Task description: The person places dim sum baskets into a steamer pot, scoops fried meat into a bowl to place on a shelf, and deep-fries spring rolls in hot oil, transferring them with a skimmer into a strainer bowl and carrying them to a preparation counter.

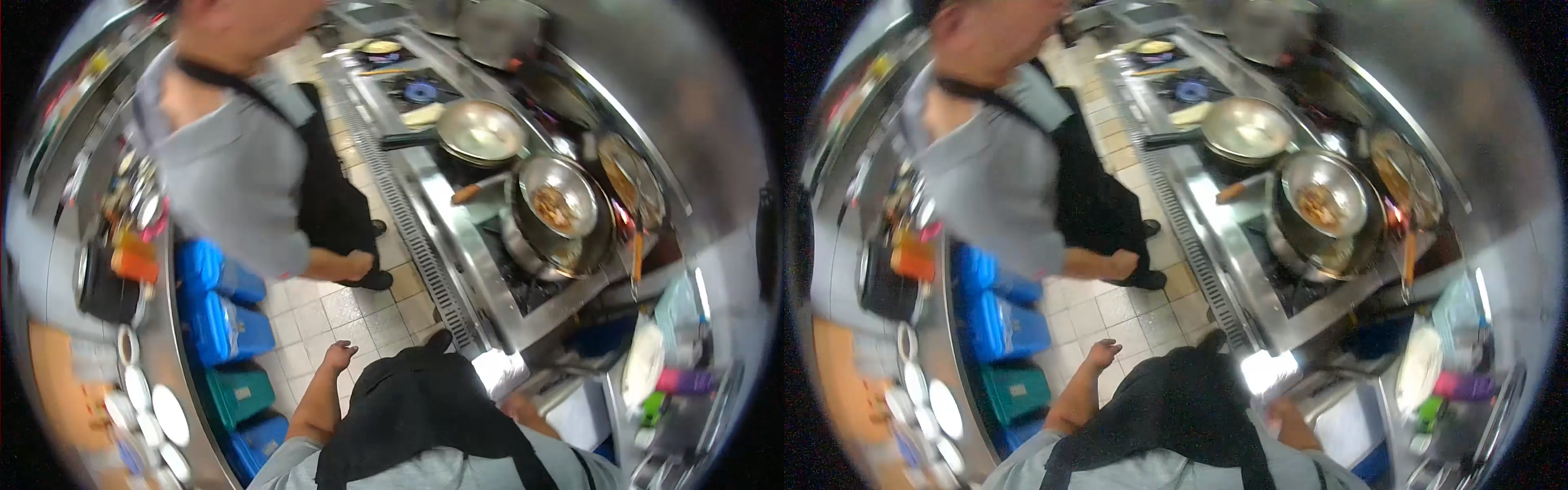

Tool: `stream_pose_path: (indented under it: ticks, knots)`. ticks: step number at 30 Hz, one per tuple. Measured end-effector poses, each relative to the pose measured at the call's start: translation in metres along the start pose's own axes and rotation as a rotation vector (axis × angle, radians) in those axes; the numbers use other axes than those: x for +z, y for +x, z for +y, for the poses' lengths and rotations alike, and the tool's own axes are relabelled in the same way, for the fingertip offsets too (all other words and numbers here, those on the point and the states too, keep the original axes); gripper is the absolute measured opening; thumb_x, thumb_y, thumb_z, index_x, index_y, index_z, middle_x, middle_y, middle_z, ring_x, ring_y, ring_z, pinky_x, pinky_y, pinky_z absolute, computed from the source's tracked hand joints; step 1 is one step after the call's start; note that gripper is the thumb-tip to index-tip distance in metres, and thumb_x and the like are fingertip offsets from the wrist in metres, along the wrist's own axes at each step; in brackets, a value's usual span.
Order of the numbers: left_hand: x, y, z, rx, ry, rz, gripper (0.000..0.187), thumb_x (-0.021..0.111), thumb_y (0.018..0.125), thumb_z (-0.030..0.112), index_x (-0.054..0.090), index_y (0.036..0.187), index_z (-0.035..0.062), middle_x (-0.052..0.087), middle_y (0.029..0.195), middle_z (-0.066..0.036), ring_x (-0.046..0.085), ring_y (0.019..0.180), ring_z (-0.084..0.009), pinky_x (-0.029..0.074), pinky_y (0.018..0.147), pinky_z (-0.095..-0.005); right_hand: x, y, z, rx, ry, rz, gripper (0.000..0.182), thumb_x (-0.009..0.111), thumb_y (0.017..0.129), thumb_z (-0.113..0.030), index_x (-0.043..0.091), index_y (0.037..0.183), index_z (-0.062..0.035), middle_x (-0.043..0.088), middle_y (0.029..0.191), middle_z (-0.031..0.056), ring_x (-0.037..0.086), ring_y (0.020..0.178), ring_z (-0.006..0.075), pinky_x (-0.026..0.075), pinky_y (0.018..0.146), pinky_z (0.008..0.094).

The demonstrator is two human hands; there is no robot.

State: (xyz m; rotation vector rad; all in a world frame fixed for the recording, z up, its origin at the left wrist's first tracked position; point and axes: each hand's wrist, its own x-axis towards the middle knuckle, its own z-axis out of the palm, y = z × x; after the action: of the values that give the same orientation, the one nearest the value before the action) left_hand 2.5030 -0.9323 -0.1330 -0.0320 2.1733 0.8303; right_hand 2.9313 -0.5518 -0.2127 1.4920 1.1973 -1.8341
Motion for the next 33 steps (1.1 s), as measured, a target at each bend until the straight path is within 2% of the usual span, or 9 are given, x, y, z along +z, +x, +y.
stream_pose_path:
  ticks: [6, 9, 12, 13, 14, 17, 20, 26, 33]
  knots:
    - [0.003, -0.068, -0.112, -0.046, -0.078, 0.139, 0.05, 0.06, 0.078, 0.037, 0.058, 0.11, -0.0018, 0.059, 0.108, -0.022, 0.056, 0.102, -0.0324, 0.043, 0.09, -0.0352, 0.03, -0.028, -0.025, -0.039, -0.668, -0.042, 0.016, 0.053, 0.081, -0.018, 0.062, 0.083, -0.0041, 0.061, 0.072, 0.0094, 0.059, 0.06, 0.0218, 0.048, 0.049, 0.0374]
    - [0.024, -0.099, -0.205, -0.14, 0.474, -0.077, 0.057, 0.053, 0.081, 0.048, 0.058, 0.109, -0.0016, 0.058, 0.11, -0.02, 0.055, 0.102, -0.0355, 0.042, 0.09, -0.0387, 0.047, -0.02, -0.058, -0.071, -0.742, -0.085, 0.015, 0.056, 0.079, -0.019, 0.063, 0.08, -0.006, 0.061, 0.073, 0.0096, 0.06, 0.062, 0.023, 0.048, 0.05, 0.0378]
    - [0.038, -0.139, -0.266, -0.082, 0.711, -0.295, 0.069, 0.057, 0.063, 0.006, 0.045, 0.129, 0.0171, 0.063, 0.095, -0.015, 0.062, 0.08, -0.0296, 0.049, 0.069, -0.0412, 0.082, -0.004, -0.111, -0.157, -0.766, -0.123, 0.013, 0.058, 0.076, -0.019, 0.063, 0.077, -0.0079, 0.061, 0.074, 0.0098, 0.061, 0.065, 0.0242, 0.049, 0.051, 0.0383]
    - [0.032, -0.169, -0.245, -0.142, 0.715, -0.313, 0.035, 0.046, 0.086, 0.027, 0.054, 0.119, 0.0252, 0.06, 0.105, -0.016, 0.057, 0.098, -0.0325, 0.045, 0.083, -0.0438, 0.108, -0.013, -0.141, -0.161, -0.795, -0.125, 0.012, 0.055, 0.079, -0.018, 0.061, 0.079, -0.008, 0.058, 0.07, 0.0061, 0.059, 0.061, 0.0206, 0.049, 0.05, 0.035]
    - [0.034, -0.177, -0.256, -0.083, 0.73, -0.237, 0.036, 0.046, 0.084, 0.024, 0.054, 0.12, 0.0243, 0.06, 0.102, -0.016, 0.057, 0.098, -0.0319, 0.046, 0.081, -0.0433, 0.131, -0.025, -0.166, -0.162, -0.824, -0.123, 0.011, 0.053, 0.081, -0.017, 0.059, 0.081, -0.008, 0.056, 0.065, 0.0023, 0.056, 0.058, 0.0169, 0.048, 0.049, 0.0316]
    - [0.078, -0.204, -0.295, -0.221, 0.231, 0.059, 0.043, 0.059, 0.076, 0.02, 0.054, 0.119, 0.0199, 0.061, 0.098, -0.013, 0.057, 0.096, -0.0305, 0.047, 0.078, -0.0424, 0.133, 0.054, -0.197, -0.726, -1.172, -0.252, 0.011, 0.054, 0.082, -0.018, 0.058, 0.083, -0.0074, 0.056, 0.068, 0.0033, 0.054, 0.053, 0.0145, 0.048, 0.046, 0.0307]
    - [0.114, -0.227, -0.28, -0.111, 0.432, 0.061, 0.062, 0.077, 0.057, 0.016, 0.055, 0.115, 0.014, 0.061, 0.098, -0.011, 0.057, 0.098, -0.0279, 0.047, 0.079, -0.0393, 0.175, 0.063, -0.244, -0.61, -1.181, -0.174, 0.011, 0.055, 0.082, -0.017, 0.057, 0.084, -0.0068, 0.057, 0.068, 0.0044, 0.053, 0.05, 0.0142, 0.047, 0.044, 0.0298]
    - [0.158, -0.237, -0.219, -0.297, -0.3, 0.178, 0.027, 0.067, 0.071, 0.02, 0.058, 0.094, 0.0091, 0.057, 0.08, -0.008, 0.057, 0.075, -0.0208, 0.047, 0.059, -0.0355, 0.2, 0.009, -0.268, -0.508, -0.91, -0.174, 0.013, 0.057, 0.081, -0.014, 0.058, 0.088, -0.0037, 0.057, 0.065, 0.007, 0.056, 0.051, 0.0162, 0.045, 0.04, 0.0304]
    - [0.127, -0.208, -0.235, -0.335, -0.481, 0.149, 0.019, 0.063, 0.078, 0.018, 0.061, 0.094, 0.0074, 0.058, 0.077, -0.008, 0.059, 0.066, -0.0193, 0.049, 0.047, -0.0338, 0.147, 0.045, -0.223, -0.136, -1.456, -0.294, 0.02, 0.05, 0.082, -0.019, 0.061, 0.09, -0.0048, 0.06, 0.075, 0.0118, 0.059, 0.063, 0.0251, 0.047, 0.052, 0.0373]
